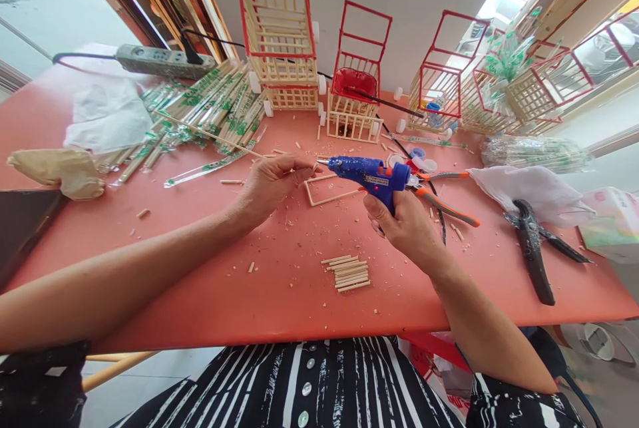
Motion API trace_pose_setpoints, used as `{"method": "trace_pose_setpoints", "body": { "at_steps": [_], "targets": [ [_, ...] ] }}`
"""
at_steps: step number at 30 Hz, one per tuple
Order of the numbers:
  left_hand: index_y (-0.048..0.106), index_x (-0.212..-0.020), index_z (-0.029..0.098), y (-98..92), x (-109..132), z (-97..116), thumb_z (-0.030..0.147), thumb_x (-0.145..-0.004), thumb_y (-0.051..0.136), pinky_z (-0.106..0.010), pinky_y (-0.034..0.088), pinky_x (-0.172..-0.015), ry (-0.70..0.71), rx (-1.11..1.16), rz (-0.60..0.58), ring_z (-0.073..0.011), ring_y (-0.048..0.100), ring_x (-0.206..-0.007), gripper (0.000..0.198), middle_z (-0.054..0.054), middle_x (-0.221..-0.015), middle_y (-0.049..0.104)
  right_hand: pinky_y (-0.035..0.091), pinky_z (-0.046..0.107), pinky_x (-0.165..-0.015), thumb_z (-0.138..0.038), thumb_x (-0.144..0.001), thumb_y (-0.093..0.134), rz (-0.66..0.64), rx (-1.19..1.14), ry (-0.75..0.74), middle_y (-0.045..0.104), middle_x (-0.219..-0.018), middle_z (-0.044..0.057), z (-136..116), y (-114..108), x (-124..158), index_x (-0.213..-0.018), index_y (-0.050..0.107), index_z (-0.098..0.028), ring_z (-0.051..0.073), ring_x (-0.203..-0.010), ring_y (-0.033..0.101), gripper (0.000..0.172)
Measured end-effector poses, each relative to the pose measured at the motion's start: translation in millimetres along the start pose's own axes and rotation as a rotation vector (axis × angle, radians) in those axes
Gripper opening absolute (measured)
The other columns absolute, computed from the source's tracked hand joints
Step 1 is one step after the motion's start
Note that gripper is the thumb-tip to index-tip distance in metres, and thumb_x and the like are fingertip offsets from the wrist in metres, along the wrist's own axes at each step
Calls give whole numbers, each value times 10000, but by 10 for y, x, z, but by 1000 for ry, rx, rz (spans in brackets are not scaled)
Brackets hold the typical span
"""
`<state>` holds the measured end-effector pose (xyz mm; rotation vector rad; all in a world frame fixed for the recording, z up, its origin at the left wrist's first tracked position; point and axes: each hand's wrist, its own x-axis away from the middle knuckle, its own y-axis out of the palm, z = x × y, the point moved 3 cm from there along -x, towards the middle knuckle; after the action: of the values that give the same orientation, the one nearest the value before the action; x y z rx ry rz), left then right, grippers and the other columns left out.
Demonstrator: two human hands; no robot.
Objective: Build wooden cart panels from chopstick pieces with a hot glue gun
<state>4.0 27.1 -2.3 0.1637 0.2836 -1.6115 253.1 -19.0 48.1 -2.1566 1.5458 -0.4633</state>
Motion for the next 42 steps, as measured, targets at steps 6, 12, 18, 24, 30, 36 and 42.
{"method": "trace_pose_setpoints", "body": {
  "at_steps": [6,12,18,24,30,36,42],
  "targets": [
    [879,-860,239,-14,-2,8,297,-881,770,-333,557,-834,-9,-44,8,-219,748,-888,125,-52,-924,863,384,311,-516,-832,-968,582,3,35,-9,531,-598,6,-45,-4,2,-717,516,-233,138,-522,495,652],
    [879,-857,240,-13,-4,0,247,-887,785,-331,563,-861,0,-4,8,-214,759,-895,98,-46,-914,859,363,303,-489,-839,-962,573,22,77,-11,514,-567,-4,-100,-11,-17,-700,494,-239,128,-487,485,659],
    [885,-878,241,-9,-1,2,215,-880,793,-333,573,-870,-44,-4,17,-213,766,-896,95,-36,-913,856,372,298,-478,-846,-958,574,17,58,-3,505,-566,-7,-77,-7,-14,-694,482,-243,127,-483,485,665],
    [888,-886,243,-13,1,-6,255,-877,804,-338,576,-881,-14,-2,3,-222,768,-910,86,-40,-929,861,354,306,-492,-810,-988,563,8,91,-17,513,-559,-1,-72,-15,-4,-689,484,-240,128,-484,484,649],
    [881,-874,253,-3,2,2,267,-882,788,-341,584,-862,-16,-10,-3,-222,772,-906,94,-40,-922,862,363,301,-488,-824,-969,579,18,69,3,517,-559,-5,-73,-10,-8,-694,490,-239,124,-480,483,653],
    [878,-885,245,3,2,17,249,-899,784,-343,592,-881,-2,11,-29,-217,779,-920,95,-50,-936,861,368,295,-467,-842,-946,603,16,24,12,500,-565,-7,-61,-5,-8,-691,485,-240,123,-482,482,664],
    [879,-904,235,-7,5,-6,308,-910,775,-333,606,-867,3,-9,-42,-214,780,-909,128,-56,-944,862,367,286,-460,-872,-930,584,28,61,5,495,-545,-3,-109,-7,-19,-662,490,-235,117,-460,481,697]
  ]
}}
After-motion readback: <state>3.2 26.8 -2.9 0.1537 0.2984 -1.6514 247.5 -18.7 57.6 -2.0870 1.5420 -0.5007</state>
